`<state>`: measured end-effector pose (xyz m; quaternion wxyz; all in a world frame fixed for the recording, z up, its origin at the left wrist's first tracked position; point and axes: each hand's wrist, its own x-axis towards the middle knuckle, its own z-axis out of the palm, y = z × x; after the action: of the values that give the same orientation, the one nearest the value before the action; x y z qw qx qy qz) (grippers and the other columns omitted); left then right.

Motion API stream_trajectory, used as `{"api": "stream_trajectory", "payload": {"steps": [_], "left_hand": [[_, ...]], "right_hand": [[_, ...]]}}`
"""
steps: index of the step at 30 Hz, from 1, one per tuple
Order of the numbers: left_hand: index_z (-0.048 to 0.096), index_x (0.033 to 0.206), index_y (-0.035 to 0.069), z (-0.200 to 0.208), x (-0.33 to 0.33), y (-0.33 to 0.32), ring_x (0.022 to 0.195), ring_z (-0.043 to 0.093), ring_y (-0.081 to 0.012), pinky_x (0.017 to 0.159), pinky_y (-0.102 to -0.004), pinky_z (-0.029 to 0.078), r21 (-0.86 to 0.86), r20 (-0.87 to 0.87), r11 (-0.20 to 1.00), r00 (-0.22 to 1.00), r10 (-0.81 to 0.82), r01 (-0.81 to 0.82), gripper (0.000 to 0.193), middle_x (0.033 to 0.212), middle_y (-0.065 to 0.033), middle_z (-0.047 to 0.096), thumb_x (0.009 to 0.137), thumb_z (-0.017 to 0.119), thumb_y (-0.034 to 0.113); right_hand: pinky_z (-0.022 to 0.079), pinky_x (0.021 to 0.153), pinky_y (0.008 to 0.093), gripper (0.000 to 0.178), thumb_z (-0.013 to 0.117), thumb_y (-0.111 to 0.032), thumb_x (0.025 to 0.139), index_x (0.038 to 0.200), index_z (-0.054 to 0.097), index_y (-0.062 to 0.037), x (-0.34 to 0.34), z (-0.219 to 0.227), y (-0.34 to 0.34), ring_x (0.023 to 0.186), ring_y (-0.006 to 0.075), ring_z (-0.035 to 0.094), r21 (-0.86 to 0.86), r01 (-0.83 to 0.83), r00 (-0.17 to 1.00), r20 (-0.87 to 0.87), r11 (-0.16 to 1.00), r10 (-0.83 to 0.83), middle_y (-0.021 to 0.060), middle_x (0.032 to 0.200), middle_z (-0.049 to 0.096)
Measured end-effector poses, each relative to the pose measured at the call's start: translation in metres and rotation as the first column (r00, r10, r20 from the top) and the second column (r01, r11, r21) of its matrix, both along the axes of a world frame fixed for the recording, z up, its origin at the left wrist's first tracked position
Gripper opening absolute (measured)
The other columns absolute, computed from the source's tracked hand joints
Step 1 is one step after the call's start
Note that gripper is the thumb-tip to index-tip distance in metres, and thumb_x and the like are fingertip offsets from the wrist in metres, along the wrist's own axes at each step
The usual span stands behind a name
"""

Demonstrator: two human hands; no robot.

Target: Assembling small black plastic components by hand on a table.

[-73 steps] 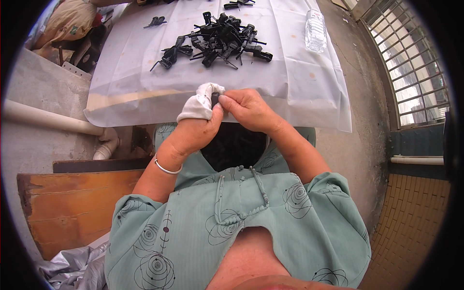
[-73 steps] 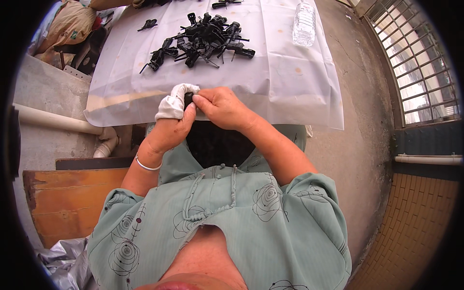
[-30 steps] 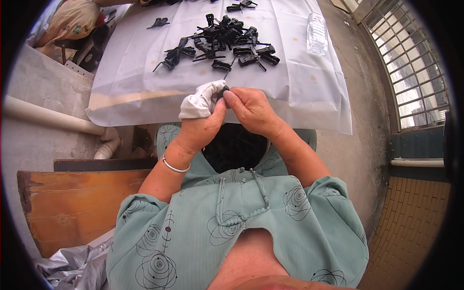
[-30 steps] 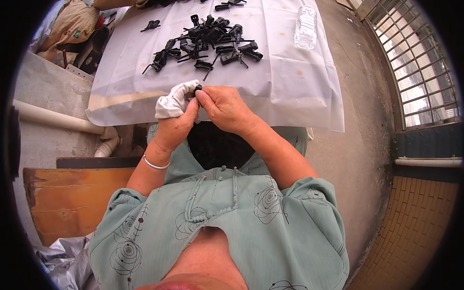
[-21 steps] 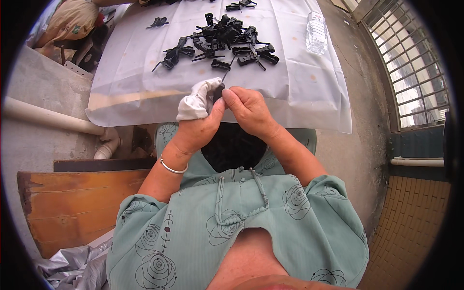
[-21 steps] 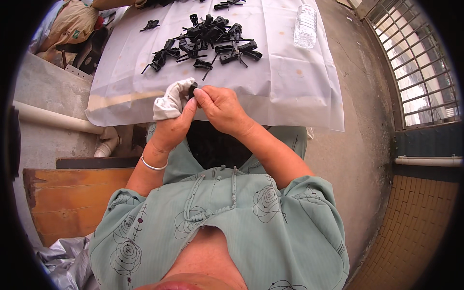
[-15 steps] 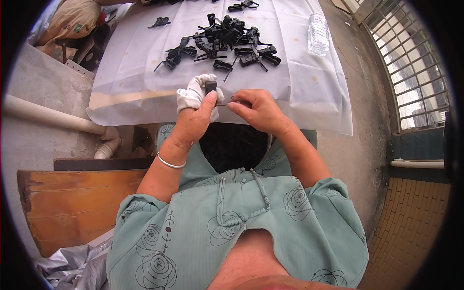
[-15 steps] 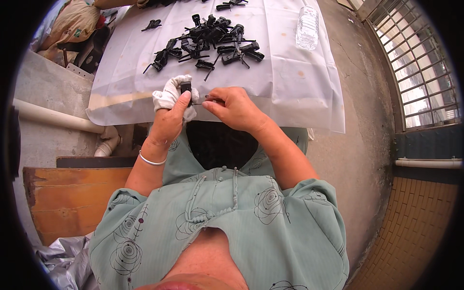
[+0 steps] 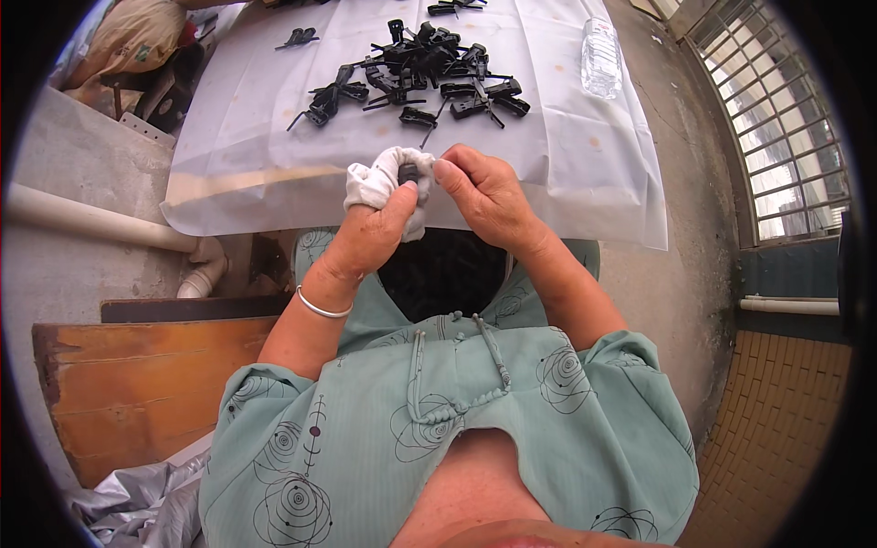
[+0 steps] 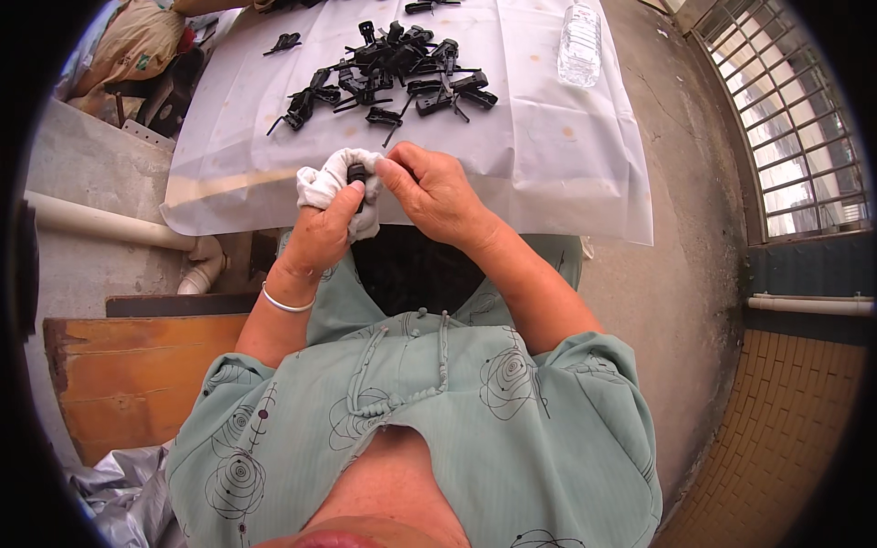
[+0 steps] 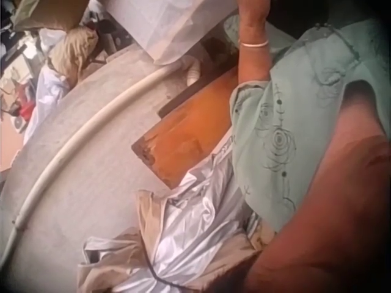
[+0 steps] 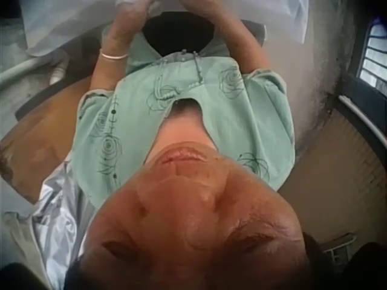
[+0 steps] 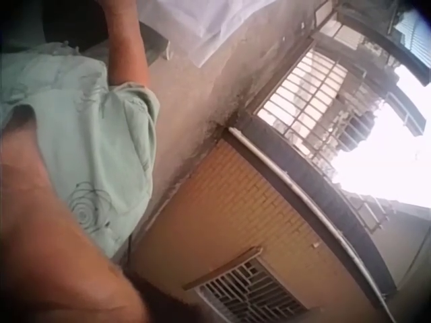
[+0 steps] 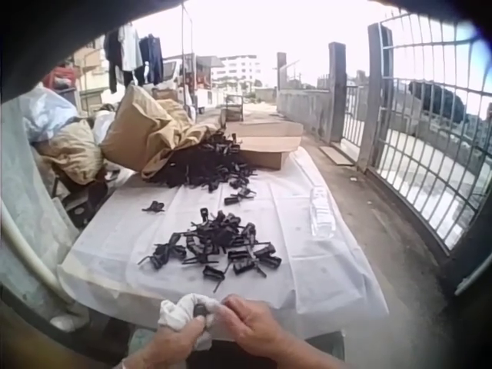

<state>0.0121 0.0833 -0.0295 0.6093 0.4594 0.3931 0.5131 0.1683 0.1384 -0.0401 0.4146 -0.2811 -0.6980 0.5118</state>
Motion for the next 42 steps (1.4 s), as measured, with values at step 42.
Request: {"api": "stream_trajectory", "payload": {"steps": [42], "left_hand": [[0.048,0.11,-0.003,-0.018,-0.015,0.025,0.063,0.058,-0.0114,0.05,-0.0234,0.046,0.122,-0.356,0.947,0.877,0.322,-0.298,0.029,0.09,-0.0104,0.059,0.088,0.054,0.014]], "right_hand": [[0.046,0.048,0.0343,0.016,0.055,-0.009,0.072,0.088,0.054,-0.0106,-0.014,-0.005,0.01,0.056,0.0231,0.056,0.794,-0.192,0.788,0.475,0.577,-0.392,0.0046,0.069,0.05]]}}
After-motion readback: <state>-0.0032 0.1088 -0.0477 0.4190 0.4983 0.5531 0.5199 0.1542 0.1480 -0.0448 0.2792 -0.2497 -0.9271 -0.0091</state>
